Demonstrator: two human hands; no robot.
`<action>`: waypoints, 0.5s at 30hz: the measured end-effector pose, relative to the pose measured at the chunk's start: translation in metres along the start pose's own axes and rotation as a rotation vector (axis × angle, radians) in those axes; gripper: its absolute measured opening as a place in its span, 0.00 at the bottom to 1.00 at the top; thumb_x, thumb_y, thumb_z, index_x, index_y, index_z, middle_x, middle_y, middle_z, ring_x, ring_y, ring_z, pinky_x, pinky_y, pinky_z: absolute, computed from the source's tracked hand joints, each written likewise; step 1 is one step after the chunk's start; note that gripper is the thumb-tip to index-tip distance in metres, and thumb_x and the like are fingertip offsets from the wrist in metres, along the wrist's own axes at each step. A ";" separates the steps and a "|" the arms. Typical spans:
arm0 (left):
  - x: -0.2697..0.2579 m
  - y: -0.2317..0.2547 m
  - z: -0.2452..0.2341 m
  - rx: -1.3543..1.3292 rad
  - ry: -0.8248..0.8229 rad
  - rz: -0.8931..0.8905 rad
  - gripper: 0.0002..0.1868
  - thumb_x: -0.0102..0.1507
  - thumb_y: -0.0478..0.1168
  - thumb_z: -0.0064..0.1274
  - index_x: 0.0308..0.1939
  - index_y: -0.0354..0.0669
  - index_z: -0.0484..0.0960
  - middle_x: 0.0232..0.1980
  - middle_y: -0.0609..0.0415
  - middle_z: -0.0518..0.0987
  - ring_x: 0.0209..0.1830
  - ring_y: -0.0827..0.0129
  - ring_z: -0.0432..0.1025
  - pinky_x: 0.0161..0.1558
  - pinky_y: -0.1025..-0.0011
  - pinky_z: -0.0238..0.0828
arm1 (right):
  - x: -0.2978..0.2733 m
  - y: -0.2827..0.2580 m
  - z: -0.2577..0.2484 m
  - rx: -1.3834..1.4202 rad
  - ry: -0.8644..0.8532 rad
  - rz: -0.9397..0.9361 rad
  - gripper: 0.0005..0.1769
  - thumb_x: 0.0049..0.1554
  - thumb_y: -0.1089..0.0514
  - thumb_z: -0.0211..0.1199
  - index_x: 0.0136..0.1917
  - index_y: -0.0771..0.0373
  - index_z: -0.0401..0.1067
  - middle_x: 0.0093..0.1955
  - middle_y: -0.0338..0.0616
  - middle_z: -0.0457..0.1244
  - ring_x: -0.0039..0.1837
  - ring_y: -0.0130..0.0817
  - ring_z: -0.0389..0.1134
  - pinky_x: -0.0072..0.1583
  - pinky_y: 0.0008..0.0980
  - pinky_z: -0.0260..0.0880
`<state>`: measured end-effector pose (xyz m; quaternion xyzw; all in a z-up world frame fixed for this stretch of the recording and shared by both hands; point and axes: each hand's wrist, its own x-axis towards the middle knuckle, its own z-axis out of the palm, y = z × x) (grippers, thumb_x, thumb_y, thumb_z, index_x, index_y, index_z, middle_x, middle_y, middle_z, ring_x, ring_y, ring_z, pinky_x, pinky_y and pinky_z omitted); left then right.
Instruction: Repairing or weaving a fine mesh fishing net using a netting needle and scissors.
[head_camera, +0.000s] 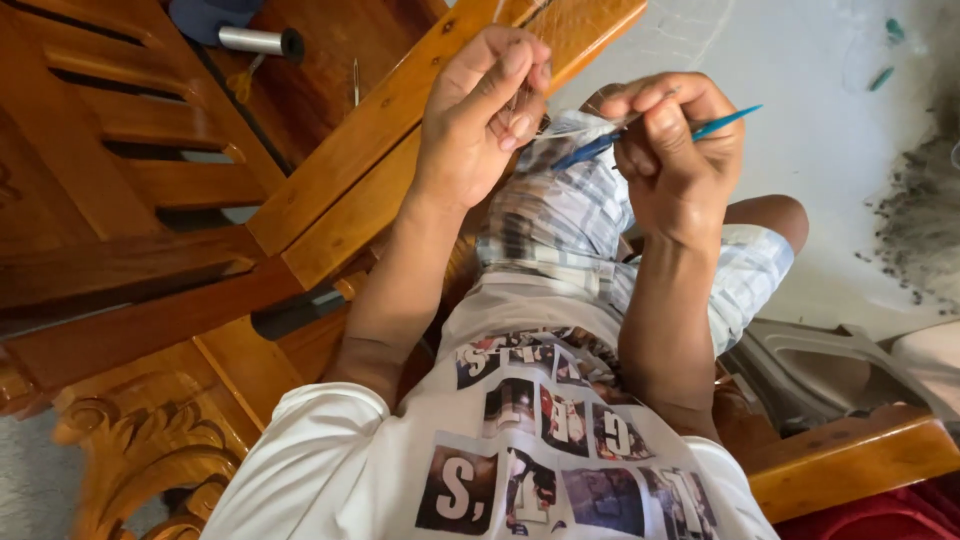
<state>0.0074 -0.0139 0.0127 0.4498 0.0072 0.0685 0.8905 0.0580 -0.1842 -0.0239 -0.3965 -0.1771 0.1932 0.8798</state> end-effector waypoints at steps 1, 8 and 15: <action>0.000 0.000 0.003 0.014 0.040 0.044 0.08 0.65 0.42 0.52 0.40 0.42 0.74 0.36 0.56 0.71 0.22 0.77 0.59 0.20 0.84 0.47 | -0.003 0.002 -0.004 0.012 0.019 0.001 0.08 0.62 0.54 0.57 0.46 0.59 0.66 0.46 0.47 0.65 0.28 0.18 0.45 0.31 0.17 0.46; -0.014 -0.020 0.001 0.004 0.146 0.105 0.07 0.65 0.42 0.51 0.41 0.42 0.75 0.38 0.53 0.71 0.23 0.75 0.60 0.22 0.82 0.53 | -0.015 0.019 -0.028 0.051 0.083 0.062 0.08 0.60 0.52 0.60 0.45 0.57 0.67 0.44 0.48 0.65 0.27 0.18 0.44 0.30 0.17 0.44; -0.027 -0.032 -0.008 -0.079 0.062 0.082 0.11 0.67 0.35 0.47 0.54 0.41 0.70 0.46 0.48 0.73 0.27 0.73 0.59 0.25 0.80 0.52 | -0.023 0.028 -0.040 0.102 0.070 0.071 0.08 0.61 0.53 0.59 0.45 0.59 0.67 0.44 0.47 0.65 0.26 0.17 0.47 0.28 0.15 0.48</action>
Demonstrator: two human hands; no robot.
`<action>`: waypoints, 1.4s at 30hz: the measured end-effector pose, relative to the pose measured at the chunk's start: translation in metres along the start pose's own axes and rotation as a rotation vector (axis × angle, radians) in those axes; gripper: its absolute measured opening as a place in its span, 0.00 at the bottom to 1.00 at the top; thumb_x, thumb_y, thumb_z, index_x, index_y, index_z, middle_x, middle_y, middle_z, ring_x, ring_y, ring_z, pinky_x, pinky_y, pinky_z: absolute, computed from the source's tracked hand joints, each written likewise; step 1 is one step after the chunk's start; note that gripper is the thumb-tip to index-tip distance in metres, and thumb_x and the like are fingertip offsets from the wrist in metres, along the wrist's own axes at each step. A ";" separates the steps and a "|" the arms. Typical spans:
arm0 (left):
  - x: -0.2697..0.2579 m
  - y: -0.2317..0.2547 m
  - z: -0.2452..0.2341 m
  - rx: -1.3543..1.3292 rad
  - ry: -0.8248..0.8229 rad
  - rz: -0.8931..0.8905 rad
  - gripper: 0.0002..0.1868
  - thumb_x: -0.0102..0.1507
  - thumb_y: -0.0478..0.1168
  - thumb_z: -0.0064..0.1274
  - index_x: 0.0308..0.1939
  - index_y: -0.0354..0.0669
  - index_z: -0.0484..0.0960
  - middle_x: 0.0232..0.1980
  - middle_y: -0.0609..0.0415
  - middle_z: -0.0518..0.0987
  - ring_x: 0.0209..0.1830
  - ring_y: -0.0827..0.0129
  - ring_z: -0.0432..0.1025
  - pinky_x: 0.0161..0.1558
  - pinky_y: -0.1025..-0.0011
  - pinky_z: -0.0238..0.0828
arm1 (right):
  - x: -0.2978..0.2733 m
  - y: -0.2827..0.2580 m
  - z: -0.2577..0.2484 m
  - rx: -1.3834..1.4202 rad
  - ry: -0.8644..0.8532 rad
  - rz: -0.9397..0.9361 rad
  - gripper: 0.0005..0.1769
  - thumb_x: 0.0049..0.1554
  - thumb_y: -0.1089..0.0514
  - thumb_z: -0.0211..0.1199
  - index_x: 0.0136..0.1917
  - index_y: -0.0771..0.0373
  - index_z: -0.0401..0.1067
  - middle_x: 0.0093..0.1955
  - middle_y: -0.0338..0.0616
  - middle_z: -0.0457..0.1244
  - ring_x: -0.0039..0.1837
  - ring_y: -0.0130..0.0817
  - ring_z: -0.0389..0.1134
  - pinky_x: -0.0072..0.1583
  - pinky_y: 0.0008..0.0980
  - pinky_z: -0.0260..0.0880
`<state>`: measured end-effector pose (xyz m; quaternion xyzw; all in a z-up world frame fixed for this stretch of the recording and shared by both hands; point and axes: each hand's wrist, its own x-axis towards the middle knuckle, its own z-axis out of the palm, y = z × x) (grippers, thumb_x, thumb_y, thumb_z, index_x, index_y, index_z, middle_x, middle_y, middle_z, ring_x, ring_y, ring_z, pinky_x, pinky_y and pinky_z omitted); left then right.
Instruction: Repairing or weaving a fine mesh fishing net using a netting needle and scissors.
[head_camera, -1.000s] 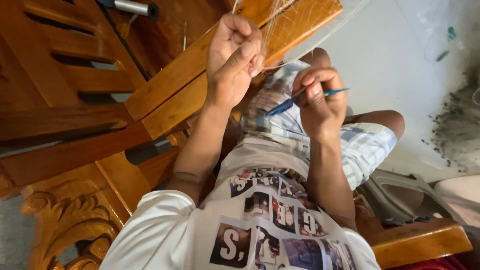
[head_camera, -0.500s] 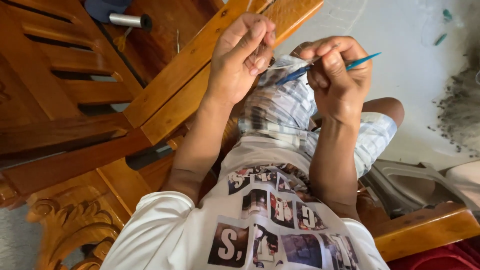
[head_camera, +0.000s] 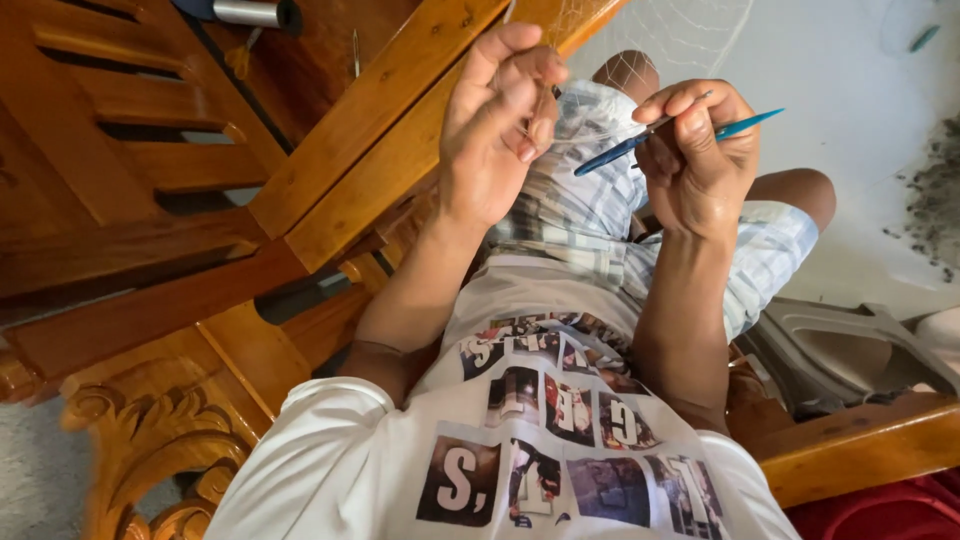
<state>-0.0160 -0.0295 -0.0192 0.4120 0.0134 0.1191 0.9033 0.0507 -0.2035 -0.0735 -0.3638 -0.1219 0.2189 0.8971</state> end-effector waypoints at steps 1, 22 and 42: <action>-0.002 -0.004 -0.005 0.013 -0.043 -0.016 0.17 0.65 0.31 0.49 0.58 0.40 0.69 0.49 0.49 0.73 0.28 0.74 0.58 0.25 0.80 0.54 | -0.002 0.000 -0.001 0.005 -0.001 -0.003 0.07 0.61 0.55 0.58 0.45 0.59 0.67 0.45 0.48 0.65 0.27 0.17 0.48 0.29 0.14 0.50; -0.015 -0.021 0.007 0.198 -0.170 0.165 0.09 0.67 0.32 0.49 0.51 0.42 0.76 0.50 0.58 0.72 0.30 0.74 0.58 0.26 0.81 0.55 | -0.012 -0.009 -0.010 -0.131 0.025 -0.030 0.08 0.61 0.53 0.59 0.46 0.59 0.66 0.46 0.48 0.65 0.26 0.17 0.46 0.28 0.16 0.46; -0.008 0.005 0.015 0.122 -0.175 0.042 0.11 0.65 0.36 0.52 0.52 0.41 0.76 0.43 0.59 0.69 0.41 0.73 0.63 0.44 0.79 0.62 | -0.003 -0.072 0.086 -1.029 -0.222 -0.364 0.09 0.61 0.66 0.70 0.46 0.76 0.74 0.42 0.52 0.67 0.37 0.33 0.64 0.40 0.28 0.64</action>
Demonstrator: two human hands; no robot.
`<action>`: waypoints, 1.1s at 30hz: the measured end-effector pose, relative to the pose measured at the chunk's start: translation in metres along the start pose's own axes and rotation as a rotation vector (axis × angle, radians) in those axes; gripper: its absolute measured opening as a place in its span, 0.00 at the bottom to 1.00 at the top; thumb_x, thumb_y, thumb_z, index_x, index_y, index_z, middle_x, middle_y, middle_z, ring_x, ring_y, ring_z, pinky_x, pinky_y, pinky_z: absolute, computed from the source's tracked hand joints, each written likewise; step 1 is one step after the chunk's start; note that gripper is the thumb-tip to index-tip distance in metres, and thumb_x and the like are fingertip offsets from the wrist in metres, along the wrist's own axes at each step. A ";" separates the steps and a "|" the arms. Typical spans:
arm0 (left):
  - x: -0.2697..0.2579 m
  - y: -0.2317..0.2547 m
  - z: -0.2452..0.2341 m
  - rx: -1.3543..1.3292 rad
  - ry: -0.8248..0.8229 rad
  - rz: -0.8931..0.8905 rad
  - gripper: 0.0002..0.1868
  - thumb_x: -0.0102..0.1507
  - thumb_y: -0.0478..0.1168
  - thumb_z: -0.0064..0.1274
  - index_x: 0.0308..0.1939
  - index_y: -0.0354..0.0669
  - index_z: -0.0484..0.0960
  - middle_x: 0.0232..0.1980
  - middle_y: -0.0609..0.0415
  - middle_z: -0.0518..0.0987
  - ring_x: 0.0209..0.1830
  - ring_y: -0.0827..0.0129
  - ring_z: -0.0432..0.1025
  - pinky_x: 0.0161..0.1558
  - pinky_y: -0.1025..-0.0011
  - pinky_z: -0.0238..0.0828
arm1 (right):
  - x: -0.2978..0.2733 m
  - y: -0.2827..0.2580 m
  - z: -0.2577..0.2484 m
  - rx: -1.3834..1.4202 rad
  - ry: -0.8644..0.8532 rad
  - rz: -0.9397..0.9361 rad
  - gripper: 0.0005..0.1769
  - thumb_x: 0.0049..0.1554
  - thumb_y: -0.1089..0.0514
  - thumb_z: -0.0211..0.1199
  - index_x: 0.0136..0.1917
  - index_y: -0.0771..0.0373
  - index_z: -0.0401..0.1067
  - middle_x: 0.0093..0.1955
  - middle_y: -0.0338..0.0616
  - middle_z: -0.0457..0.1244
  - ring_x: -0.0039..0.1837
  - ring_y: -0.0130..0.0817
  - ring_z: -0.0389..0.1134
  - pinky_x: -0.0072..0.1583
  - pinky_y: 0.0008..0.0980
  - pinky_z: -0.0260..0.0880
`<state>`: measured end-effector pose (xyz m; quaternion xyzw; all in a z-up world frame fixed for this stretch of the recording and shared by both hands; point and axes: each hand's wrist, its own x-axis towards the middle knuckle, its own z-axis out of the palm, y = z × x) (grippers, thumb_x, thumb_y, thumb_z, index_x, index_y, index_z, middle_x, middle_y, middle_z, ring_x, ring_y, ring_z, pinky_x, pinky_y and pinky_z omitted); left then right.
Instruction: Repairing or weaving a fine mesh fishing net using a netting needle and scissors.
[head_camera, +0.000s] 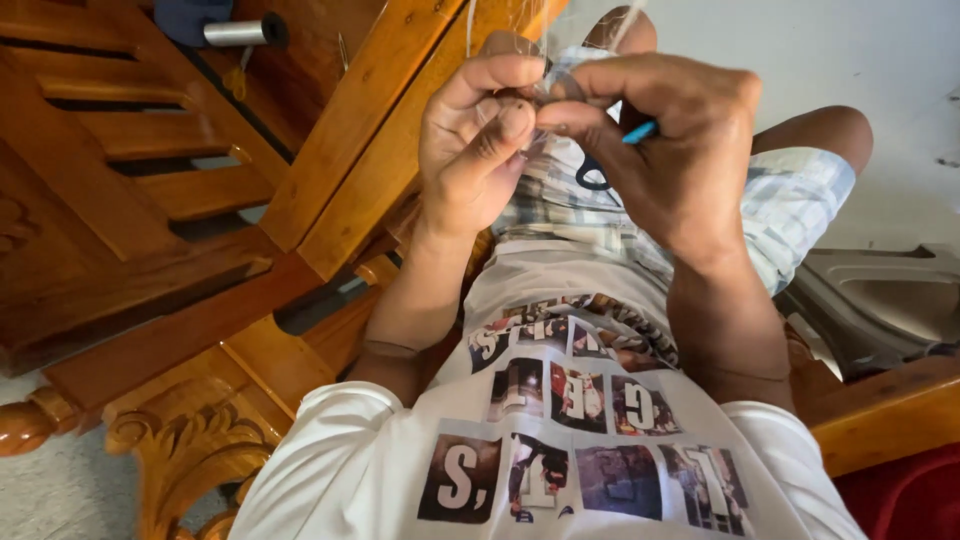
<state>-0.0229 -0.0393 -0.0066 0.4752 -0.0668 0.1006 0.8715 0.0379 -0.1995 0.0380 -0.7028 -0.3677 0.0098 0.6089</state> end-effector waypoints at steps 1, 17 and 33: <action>-0.001 -0.001 -0.001 -0.003 0.000 -0.004 0.11 0.66 0.37 0.52 0.53 0.42 0.77 0.42 0.58 0.70 0.40 0.73 0.63 0.42 0.78 0.62 | 0.002 -0.001 -0.001 0.007 -0.024 -0.003 0.08 0.62 0.66 0.68 0.47 0.76 0.74 0.41 0.51 0.66 0.38 0.34 0.63 0.40 0.29 0.63; -0.008 -0.006 -0.011 0.020 0.094 -0.063 0.14 0.66 0.36 0.54 0.55 0.40 0.75 0.39 0.55 0.70 0.23 0.76 0.53 0.21 0.79 0.49 | 0.007 0.008 0.004 0.070 -0.023 -0.011 0.08 0.65 0.66 0.63 0.50 0.77 0.73 0.45 0.53 0.67 0.45 0.38 0.67 0.47 0.31 0.64; -0.012 -0.015 -0.019 -0.036 0.089 -0.069 0.14 0.66 0.37 0.54 0.56 0.41 0.76 0.41 0.55 0.70 0.39 0.71 0.63 0.38 0.77 0.59 | -0.004 0.020 0.018 -0.192 0.092 -0.190 0.07 0.65 0.70 0.64 0.55 0.76 0.70 0.38 0.54 0.62 0.39 0.43 0.62 0.39 0.37 0.61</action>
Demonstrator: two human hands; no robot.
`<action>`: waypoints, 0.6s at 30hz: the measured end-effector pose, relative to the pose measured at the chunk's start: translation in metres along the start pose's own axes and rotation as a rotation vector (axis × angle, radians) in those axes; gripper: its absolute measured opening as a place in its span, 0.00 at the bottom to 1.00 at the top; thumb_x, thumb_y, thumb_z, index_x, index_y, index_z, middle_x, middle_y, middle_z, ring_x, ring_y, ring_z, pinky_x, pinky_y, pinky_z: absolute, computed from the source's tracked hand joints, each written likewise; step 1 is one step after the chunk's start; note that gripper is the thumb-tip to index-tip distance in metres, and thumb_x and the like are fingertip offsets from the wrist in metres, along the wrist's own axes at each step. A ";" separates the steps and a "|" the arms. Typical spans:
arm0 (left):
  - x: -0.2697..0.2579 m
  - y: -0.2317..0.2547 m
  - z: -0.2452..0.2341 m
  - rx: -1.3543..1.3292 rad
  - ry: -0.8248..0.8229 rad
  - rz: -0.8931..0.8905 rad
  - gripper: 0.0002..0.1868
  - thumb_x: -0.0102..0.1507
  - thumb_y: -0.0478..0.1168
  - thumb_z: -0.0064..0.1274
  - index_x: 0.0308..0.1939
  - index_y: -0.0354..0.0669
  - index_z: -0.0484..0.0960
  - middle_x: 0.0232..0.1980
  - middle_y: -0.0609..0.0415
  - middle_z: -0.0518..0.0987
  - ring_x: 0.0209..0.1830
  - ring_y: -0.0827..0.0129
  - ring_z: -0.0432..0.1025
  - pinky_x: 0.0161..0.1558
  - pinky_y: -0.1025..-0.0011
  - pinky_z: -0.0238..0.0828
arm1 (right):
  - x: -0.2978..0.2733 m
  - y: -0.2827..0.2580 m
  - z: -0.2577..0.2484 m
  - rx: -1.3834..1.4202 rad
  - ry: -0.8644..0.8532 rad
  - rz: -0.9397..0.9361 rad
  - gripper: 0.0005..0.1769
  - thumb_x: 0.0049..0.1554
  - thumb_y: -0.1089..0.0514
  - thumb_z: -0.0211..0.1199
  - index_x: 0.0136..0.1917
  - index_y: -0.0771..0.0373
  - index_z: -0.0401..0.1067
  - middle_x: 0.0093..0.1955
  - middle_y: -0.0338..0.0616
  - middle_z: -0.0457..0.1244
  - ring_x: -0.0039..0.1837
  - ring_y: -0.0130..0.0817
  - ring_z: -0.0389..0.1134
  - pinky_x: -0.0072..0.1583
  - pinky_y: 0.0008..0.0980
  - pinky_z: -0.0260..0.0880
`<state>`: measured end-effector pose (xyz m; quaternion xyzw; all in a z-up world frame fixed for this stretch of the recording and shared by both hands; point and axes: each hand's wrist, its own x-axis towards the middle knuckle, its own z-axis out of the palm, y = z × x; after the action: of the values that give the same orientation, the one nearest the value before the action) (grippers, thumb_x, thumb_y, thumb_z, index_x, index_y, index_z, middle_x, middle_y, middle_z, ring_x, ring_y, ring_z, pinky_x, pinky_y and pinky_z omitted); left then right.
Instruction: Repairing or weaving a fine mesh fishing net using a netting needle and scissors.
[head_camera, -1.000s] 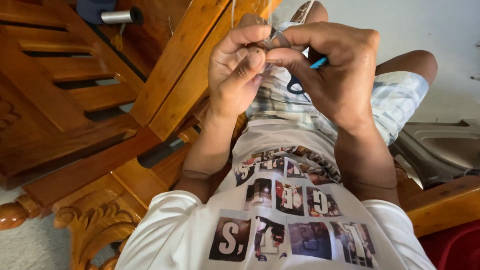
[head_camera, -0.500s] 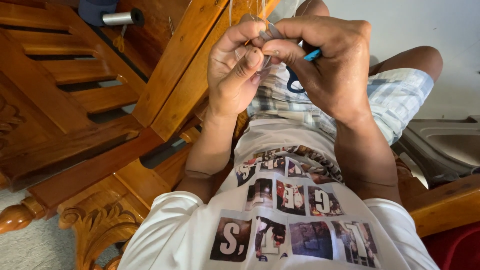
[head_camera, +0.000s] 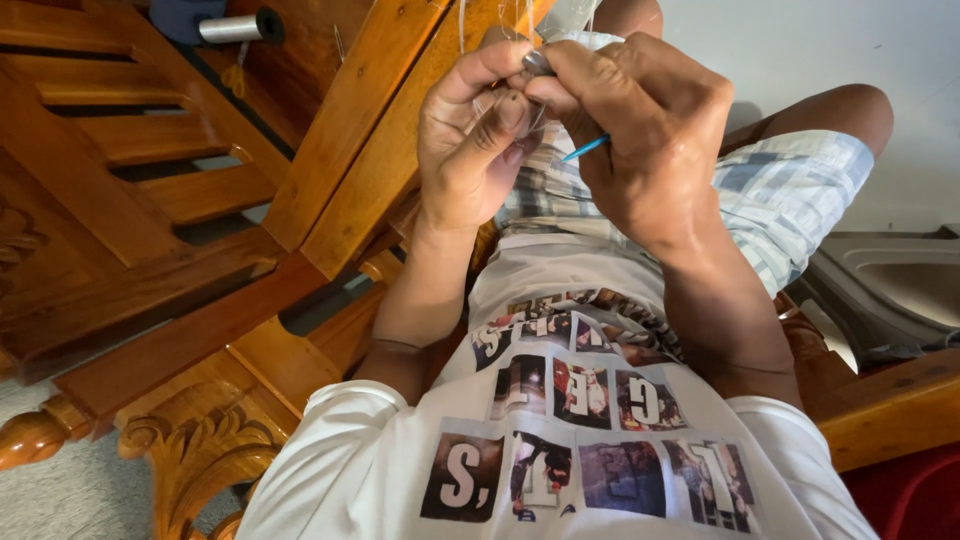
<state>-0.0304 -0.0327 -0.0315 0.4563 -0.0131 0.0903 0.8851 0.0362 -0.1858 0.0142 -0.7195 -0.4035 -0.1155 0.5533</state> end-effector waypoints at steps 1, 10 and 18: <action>0.000 0.000 -0.001 0.007 -0.007 0.008 0.14 0.67 0.37 0.54 0.56 0.41 0.76 0.42 0.55 0.70 0.39 0.71 0.63 0.35 0.78 0.58 | -0.001 0.000 0.001 -0.040 0.001 -0.010 0.07 0.65 0.71 0.65 0.55 0.76 0.70 0.37 0.53 0.62 0.38 0.42 0.61 0.38 0.37 0.59; 0.024 0.064 -0.035 0.074 0.154 0.319 0.10 0.60 0.25 0.50 0.39 0.43 0.70 0.29 0.54 0.67 0.25 0.70 0.58 0.27 0.76 0.53 | -0.006 0.040 0.017 0.545 0.579 0.290 0.13 0.65 0.53 0.52 0.42 0.61 0.58 0.31 0.50 0.56 0.29 0.32 0.50 0.32 0.31 0.47; 0.020 0.117 -0.052 0.115 0.225 0.386 0.06 0.64 0.32 0.50 0.37 0.49 0.70 0.33 0.61 0.62 0.34 0.76 0.55 0.34 0.78 0.49 | -0.036 0.140 0.137 0.477 0.513 0.625 0.06 0.58 0.63 0.57 0.42 0.57 0.61 0.28 0.38 0.54 0.31 0.26 0.52 0.33 0.28 0.49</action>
<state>-0.0342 0.0787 0.0346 0.4822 0.0040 0.3088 0.8198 0.0736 -0.0889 -0.1558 -0.6074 -0.0328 -0.0213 0.7934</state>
